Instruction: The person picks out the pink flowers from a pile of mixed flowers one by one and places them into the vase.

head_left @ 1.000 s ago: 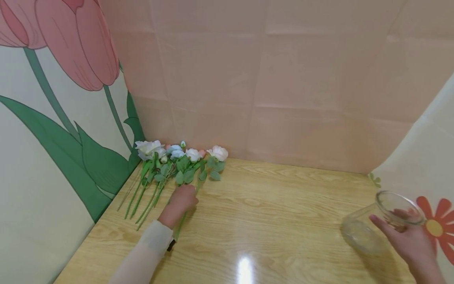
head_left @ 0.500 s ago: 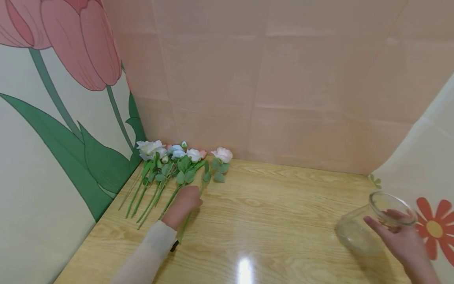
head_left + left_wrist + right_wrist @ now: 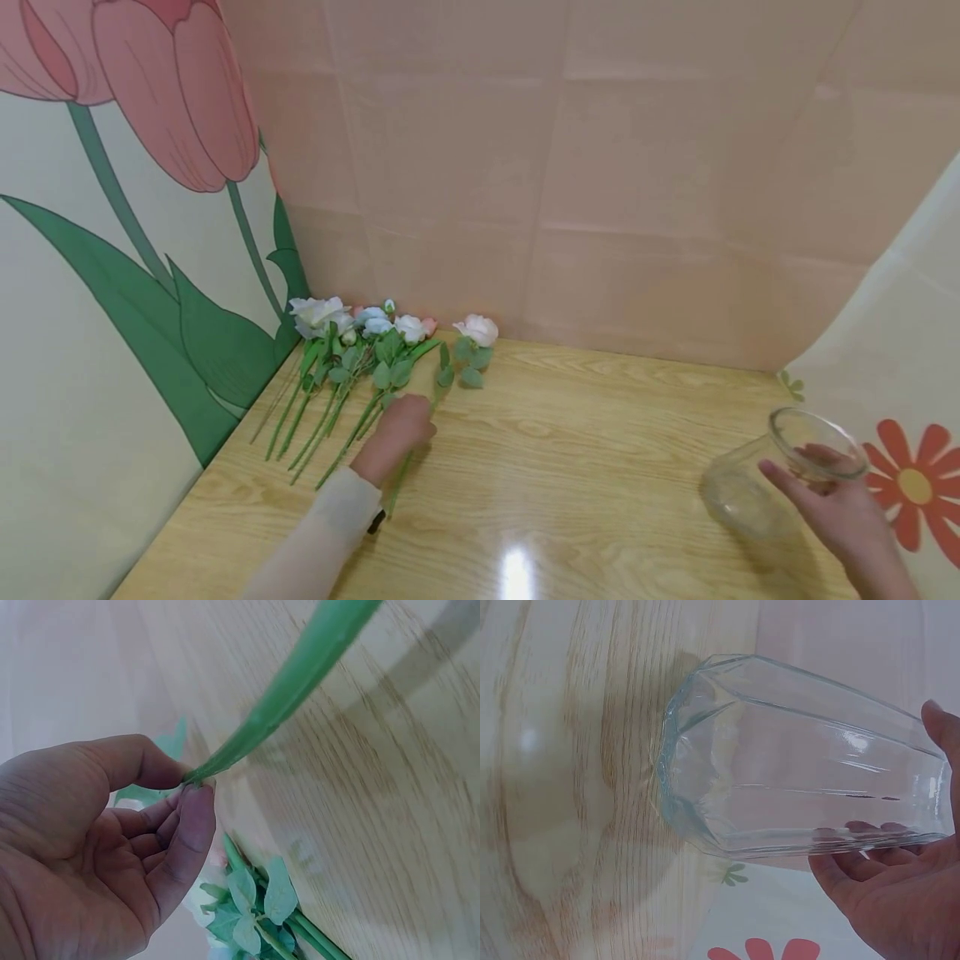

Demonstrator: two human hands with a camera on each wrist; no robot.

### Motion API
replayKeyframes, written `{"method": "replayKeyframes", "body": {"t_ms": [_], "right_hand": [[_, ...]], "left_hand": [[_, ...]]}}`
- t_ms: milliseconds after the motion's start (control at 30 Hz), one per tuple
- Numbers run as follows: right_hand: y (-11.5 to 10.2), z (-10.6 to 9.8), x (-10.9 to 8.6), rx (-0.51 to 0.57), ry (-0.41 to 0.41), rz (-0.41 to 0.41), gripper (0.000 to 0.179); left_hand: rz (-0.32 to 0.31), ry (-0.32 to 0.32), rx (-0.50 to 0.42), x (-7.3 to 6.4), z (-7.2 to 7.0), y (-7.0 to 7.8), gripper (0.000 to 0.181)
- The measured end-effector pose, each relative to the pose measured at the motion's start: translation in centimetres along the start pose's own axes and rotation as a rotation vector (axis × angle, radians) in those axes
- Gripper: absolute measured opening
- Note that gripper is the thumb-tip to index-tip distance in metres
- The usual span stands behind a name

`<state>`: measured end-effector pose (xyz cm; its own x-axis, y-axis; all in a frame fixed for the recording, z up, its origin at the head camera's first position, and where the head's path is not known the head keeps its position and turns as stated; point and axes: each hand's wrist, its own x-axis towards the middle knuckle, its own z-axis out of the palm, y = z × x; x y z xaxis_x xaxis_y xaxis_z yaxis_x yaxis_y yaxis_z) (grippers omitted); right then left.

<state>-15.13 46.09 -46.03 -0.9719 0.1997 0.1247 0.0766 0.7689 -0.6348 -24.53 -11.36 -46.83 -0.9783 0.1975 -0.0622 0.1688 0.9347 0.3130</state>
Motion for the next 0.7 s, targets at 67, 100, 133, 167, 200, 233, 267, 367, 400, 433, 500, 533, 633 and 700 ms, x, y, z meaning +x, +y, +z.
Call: {"method": "replayKeyframes", "body": {"t_ms": [67,100,133,167,200,233,267,367,400,433,500,533,633,700], "right_hand": [[-0.2,0.0,-0.1,-0.009,-0.009,-0.012,0.081],[-0.3,0.1,-0.1,-0.007,-0.017,-0.013,0.081],[-0.4,0.1,-0.2,-0.005,-0.023,-0.014,0.081],[-0.5,0.2,-0.2,0.0,-0.031,-0.016,0.08],[-0.6,0.2,-0.2,0.002,-0.037,-0.017,0.08],[-0.7,0.3,-0.3,0.003,-0.042,-0.019,0.079],[-0.8,0.3,-0.3,0.007,-0.049,-0.014,0.079],[-0.9,0.4,-0.3,-0.002,-0.068,-0.008,0.079],[-1.0,0.4,-0.3,-0.008,-0.073,-0.007,0.079],[-1.0,0.4,-0.3,-0.014,-0.078,-0.007,0.079],[-1.1,0.4,-0.3,-0.027,-0.091,-0.006,0.08],[-1.2,0.4,-0.3,-0.029,-0.097,-0.006,0.08],[-1.7,0.5,-0.3,-0.031,-0.107,-0.001,0.081],[-2.1,0.5,-0.4,-0.031,-0.108,0.002,0.082]], "left_hand": [[-0.003,0.001,-0.003,0.0,0.1,0.2,0.039],[-0.007,-0.002,-0.011,0.0,0.2,0.2,0.039],[-0.009,-0.003,-0.017,0.0,0.3,0.3,0.039],[-0.012,-0.007,-0.024,0.0,0.4,0.3,0.04],[-0.012,-0.008,-0.026,0.0,0.5,0.4,0.04],[-0.012,-0.01,-0.029,0.1,0.7,0.4,0.04],[-0.014,-0.017,-0.035,0.1,0.8,0.4,0.041],[-0.013,-0.016,-0.034,0.2,1.1,0.6,0.04],[-0.012,-0.013,-0.037,0.2,1.1,0.6,0.04],[-0.011,-0.012,-0.036,0.2,1.2,0.7,0.04],[-0.009,-0.015,-0.037,0.2,1.2,0.9,0.041],[-0.005,-0.015,-0.034,0.2,1.2,1.0,0.041],[0.002,-0.025,-0.021,0.2,1.3,1.2,0.044],[0.008,-0.025,-0.019,0.3,1.5,1.3,0.044]]}}
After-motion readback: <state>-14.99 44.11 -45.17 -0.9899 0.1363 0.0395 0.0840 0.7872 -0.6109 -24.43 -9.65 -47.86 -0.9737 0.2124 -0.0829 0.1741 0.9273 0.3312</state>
